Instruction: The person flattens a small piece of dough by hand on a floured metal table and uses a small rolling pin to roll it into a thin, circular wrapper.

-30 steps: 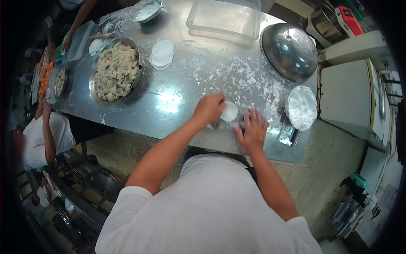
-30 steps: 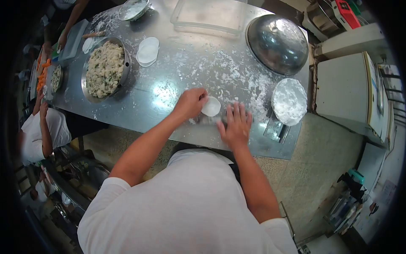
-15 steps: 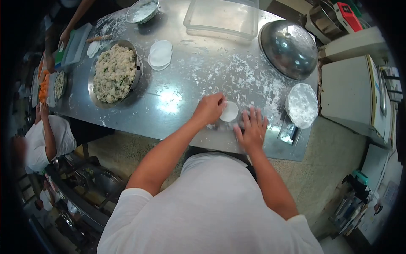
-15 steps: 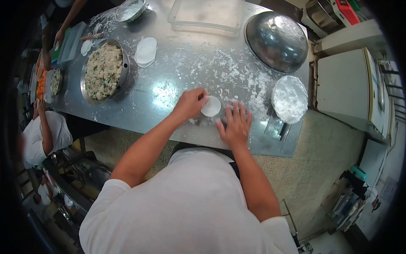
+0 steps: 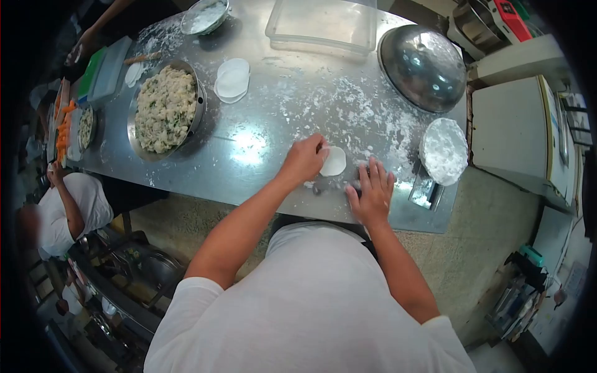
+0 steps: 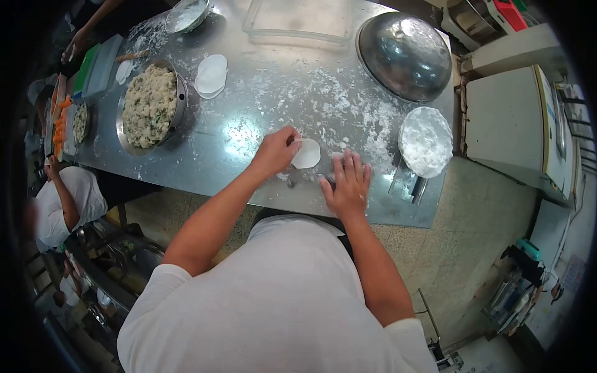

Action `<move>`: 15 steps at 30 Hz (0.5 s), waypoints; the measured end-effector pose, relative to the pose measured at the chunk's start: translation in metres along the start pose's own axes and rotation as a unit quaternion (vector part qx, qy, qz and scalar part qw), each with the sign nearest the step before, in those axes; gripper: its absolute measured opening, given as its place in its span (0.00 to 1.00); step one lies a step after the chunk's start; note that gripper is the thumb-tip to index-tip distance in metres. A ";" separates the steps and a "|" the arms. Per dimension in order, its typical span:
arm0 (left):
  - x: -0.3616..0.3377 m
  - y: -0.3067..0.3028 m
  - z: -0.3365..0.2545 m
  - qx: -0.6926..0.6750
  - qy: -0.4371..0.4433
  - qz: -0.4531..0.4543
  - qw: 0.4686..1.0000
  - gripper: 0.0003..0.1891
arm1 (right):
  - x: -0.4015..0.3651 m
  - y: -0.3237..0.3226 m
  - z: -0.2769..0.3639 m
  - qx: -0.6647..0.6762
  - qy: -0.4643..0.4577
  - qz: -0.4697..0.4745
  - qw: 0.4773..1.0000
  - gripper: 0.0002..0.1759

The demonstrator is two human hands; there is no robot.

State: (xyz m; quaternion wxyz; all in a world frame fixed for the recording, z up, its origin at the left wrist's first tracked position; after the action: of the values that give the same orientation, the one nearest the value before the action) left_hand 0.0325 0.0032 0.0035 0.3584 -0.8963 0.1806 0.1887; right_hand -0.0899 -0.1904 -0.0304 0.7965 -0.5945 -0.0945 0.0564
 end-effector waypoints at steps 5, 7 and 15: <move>-0.020 -0.001 0.001 -0.026 -0.064 0.076 0.995 0.12 | 0.063 -0.010 -0.002 -0.036 0.034 -0.011 0.999 0.42; -0.008 -0.002 -0.011 0.025 0.037 0.009 0.999 0.13 | 0.098 -0.006 -0.008 -0.043 0.045 -0.052 0.997 0.42; -0.007 0.000 0.007 0.001 0.001 -0.001 1.000 0.13 | -0.006 -0.002 0.003 0.008 -0.001 -0.001 1.000 0.40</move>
State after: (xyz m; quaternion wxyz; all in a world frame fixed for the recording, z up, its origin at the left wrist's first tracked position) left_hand 0.0249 0.0092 0.0021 0.3593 -0.8963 0.1803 0.1872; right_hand -0.0966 -0.1893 -0.0286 0.8012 -0.5880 -0.0958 0.0572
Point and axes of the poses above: each hand's wrist, its own x-axis towards the middle knuckle, its own y-axis out of the palm, z = x × y, the point moved 1 cm from there along x, towards the middle knuckle, and after that the axes turned 14 degrees about -y, right-handed, at the moved point
